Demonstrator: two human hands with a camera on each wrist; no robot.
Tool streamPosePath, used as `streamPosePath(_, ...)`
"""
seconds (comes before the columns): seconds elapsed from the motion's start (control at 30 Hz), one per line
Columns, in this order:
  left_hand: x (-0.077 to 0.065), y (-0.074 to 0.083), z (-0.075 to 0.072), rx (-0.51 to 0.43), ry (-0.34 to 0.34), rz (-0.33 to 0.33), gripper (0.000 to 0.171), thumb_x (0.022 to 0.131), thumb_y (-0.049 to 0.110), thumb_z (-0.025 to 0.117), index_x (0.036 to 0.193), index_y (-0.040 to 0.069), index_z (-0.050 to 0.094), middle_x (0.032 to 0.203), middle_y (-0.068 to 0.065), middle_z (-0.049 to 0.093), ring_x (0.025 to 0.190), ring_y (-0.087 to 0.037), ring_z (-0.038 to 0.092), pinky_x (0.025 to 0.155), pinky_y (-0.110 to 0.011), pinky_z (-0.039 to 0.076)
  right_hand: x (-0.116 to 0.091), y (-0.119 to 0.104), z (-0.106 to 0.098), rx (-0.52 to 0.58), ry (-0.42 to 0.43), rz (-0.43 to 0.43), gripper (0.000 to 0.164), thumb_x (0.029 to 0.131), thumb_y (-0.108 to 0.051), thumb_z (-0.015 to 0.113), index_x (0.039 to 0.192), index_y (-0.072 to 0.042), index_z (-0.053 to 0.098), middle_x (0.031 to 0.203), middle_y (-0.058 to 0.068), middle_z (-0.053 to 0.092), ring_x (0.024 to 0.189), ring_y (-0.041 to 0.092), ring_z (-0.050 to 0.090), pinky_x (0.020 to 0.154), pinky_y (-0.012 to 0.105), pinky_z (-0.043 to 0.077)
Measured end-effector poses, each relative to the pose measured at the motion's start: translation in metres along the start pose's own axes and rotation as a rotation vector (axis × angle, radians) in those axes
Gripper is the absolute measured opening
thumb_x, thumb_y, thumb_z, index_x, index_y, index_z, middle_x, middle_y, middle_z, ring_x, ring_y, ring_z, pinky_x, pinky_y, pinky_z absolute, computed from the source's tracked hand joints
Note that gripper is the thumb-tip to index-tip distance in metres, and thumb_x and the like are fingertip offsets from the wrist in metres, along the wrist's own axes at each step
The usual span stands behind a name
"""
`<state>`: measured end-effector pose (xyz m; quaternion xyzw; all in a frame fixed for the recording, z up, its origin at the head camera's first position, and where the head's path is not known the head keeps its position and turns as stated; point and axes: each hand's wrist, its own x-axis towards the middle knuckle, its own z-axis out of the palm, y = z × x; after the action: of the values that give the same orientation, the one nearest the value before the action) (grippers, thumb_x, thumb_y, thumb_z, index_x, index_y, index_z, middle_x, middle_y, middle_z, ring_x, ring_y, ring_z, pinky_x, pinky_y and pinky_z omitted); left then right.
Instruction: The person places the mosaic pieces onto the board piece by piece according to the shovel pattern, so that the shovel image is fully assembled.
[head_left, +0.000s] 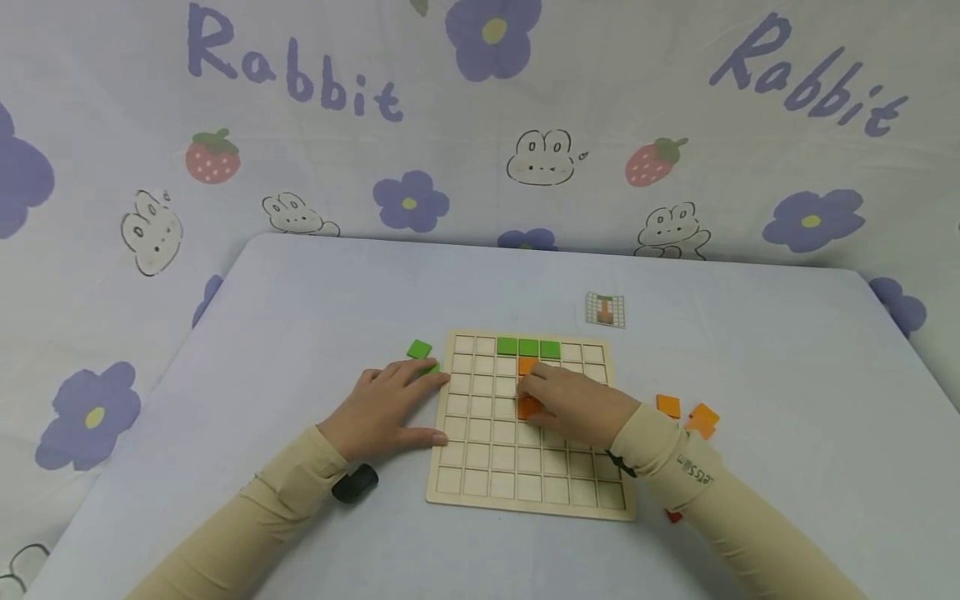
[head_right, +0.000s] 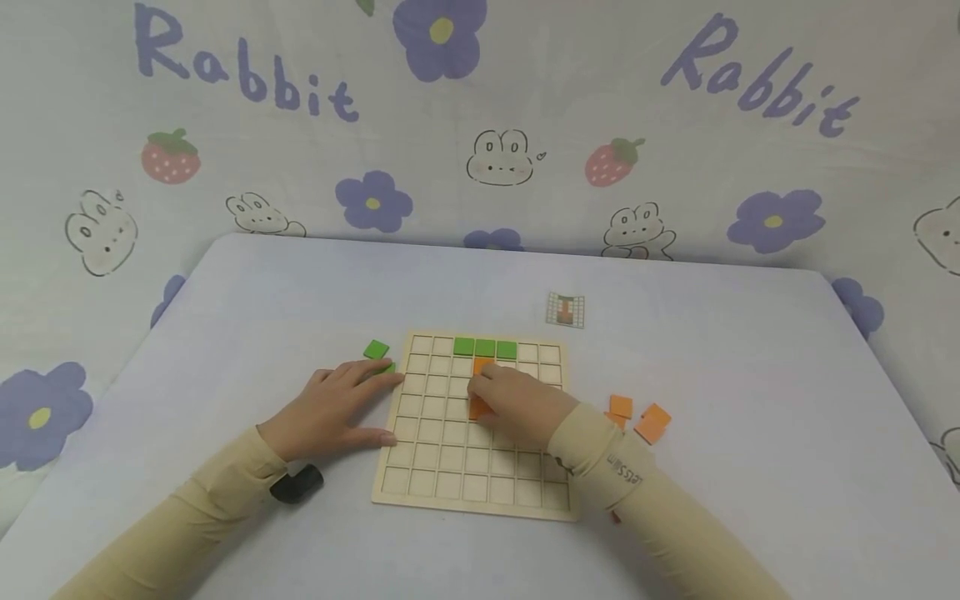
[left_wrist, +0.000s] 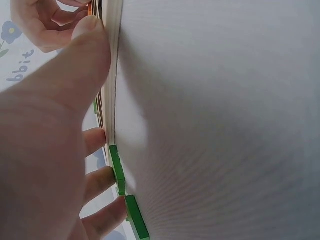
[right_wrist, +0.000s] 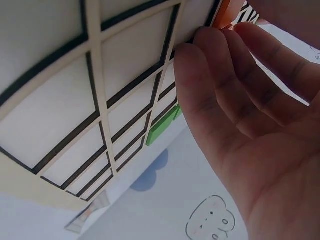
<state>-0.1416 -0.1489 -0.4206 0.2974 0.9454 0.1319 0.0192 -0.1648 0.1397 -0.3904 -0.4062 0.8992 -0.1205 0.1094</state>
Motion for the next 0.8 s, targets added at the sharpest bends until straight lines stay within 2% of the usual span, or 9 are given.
streamPosePath(0.13, 0.0, 0.0, 0.001, -0.003, -0.001, -0.001, 0.076, 0.081, 0.062, 0.063, 0.141, 0.019, 0.046, 0.149, -0.011, 0.039, 0.134, -0.032, 0.04, 0.093, -0.054, 0.037, -0.002, 0.001, -0.003, 0.012, -0.001, 0.018, 0.028, 0.088, -0.021, 0.07, 0.111, -0.009, 0.061, 0.101, 0.001, 0.057, 0.087, 0.012, 0.055, 0.079, 0.029, 0.049)
streamPosePath(0.3, 0.0, -0.001, 0.001, -0.005, 0.004, 0.0, 0.076, 0.081, 0.062, 0.063, 0.141, 0.019, 0.046, 0.149, -0.01, 0.039, 0.134, -0.032, 0.04, 0.093, -0.053, 0.037, -0.012, 0.008, -0.012, 0.042, -0.008, 0.078, 0.03, 0.09, -0.021, 0.068, 0.115, -0.007, 0.06, 0.109, 0.003, 0.059, 0.09, 0.014, 0.059, 0.08, 0.03, 0.05)
streamPosePath(0.4, 0.0, -0.001, 0.0, -0.006, 0.006, 0.001, 0.075, 0.082, 0.062, 0.063, 0.141, 0.019, 0.046, 0.149, -0.01, 0.04, 0.133, -0.032, 0.041, 0.093, -0.053, 0.037, -0.021, 0.016, -0.019, 0.031, -0.014, 0.107, 0.029, 0.09, -0.018, 0.068, 0.115, -0.006, 0.059, 0.107, 0.004, 0.059, 0.087, 0.015, 0.058, 0.078, 0.031, 0.05)
streamPosePath(0.63, 0.001, 0.0, -0.002, -0.014, -0.011, -0.009, 0.075, 0.082, 0.062, 0.062, 0.142, 0.019, 0.045, 0.15, -0.01, 0.038, 0.134, -0.032, 0.04, 0.093, -0.053, 0.037, -0.047, 0.034, -0.03, 0.023, -0.017, 0.209, 0.027, 0.089, -0.018, 0.068, 0.112, -0.006, 0.061, 0.1, 0.005, 0.058, 0.091, 0.019, 0.059, 0.078, 0.034, 0.05)
streamPosePath(0.8, 0.002, 0.0, -0.002, -0.019, -0.009, -0.013, 0.076, 0.082, 0.062, 0.062, 0.142, 0.019, 0.045, 0.15, -0.01, 0.038, 0.134, -0.032, 0.04, 0.094, -0.054, 0.037, -0.072, 0.048, -0.039, 0.018, -0.003, 0.247, 0.029, 0.088, -0.017, 0.069, 0.113, -0.004, 0.06, 0.099, 0.005, 0.058, 0.085, 0.017, 0.058, 0.067, 0.029, 0.05)
